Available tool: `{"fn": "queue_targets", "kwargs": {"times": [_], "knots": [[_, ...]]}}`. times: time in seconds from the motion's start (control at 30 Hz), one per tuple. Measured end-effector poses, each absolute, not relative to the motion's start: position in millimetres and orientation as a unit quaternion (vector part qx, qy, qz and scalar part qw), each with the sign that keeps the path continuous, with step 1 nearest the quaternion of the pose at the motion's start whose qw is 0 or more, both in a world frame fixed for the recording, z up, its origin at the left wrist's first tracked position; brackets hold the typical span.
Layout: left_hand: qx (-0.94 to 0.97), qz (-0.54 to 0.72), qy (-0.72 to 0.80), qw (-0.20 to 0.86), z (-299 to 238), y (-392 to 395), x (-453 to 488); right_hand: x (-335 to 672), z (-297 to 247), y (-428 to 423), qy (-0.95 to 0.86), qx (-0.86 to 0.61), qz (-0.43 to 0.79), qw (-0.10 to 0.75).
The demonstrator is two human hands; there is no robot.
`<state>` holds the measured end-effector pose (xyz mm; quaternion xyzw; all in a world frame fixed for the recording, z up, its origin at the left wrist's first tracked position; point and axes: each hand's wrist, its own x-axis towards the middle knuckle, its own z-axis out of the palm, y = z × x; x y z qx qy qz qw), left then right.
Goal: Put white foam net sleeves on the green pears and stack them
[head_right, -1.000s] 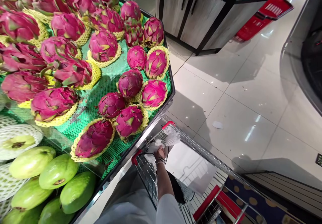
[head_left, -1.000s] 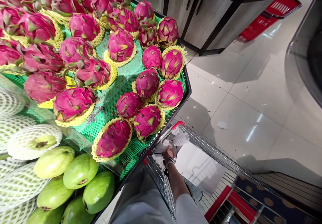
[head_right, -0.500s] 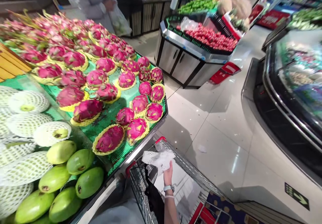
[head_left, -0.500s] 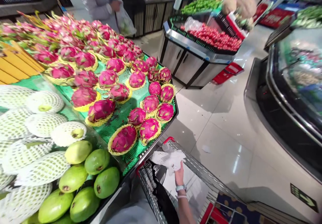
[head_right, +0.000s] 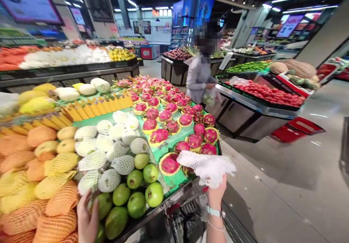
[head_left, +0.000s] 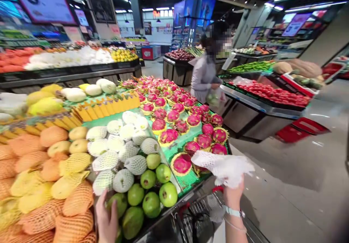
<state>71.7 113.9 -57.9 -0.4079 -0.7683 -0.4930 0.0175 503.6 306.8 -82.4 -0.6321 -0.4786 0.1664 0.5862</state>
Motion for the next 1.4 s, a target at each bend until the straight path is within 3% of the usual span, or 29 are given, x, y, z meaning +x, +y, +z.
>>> {"fn": "queue_targets", "kwargs": {"times": [0.07,0.23,0.37,0.5,0.63,0.9,1.03,1.27,1.4], "knots": [[-0.385,-0.512,-0.768,-0.018,-56.1,110.8,76.7,463.9,-58.0,339.5,-0.524,-0.603,0.188,0.571],[-0.349,-0.567,-0.743,-0.069,-55.9,106.2,75.6,380.6,-19.0,402.8,-0.694,-0.569,0.221,0.382],[-0.320,-0.595,-0.730,-0.096,-64.0,102.8,69.5,347.1,-18.2,419.7,-0.731,-0.610,0.188,0.241],[-0.316,-0.601,-0.723,-0.127,-69.2,101.0,67.9,339.0,-23.2,415.6,-0.739,-0.629,0.158,0.183],[-0.317,-0.605,-0.717,-0.138,-65.9,100.1,70.1,354.6,-25.4,404.9,-0.736,-0.623,0.158,0.214],[-0.303,-0.621,-0.710,-0.132,-47.5,96.2,80.7,391.6,-35.4,368.7,-0.685,-0.546,0.219,0.430],[-0.350,-0.608,-0.705,-0.103,-31.8,90.3,88.6,388.6,-22.6,339.3,-0.656,-0.503,0.258,0.499],[-0.573,-0.516,-0.574,-0.276,13.0,98.9,118.5,307.6,-9.4,253.8,-0.640,-0.413,0.436,0.479],[-0.513,-0.549,-0.604,-0.266,3.0,107.9,127.3,260.9,-26.2,195.5,-0.642,-0.388,0.479,0.456]]}}
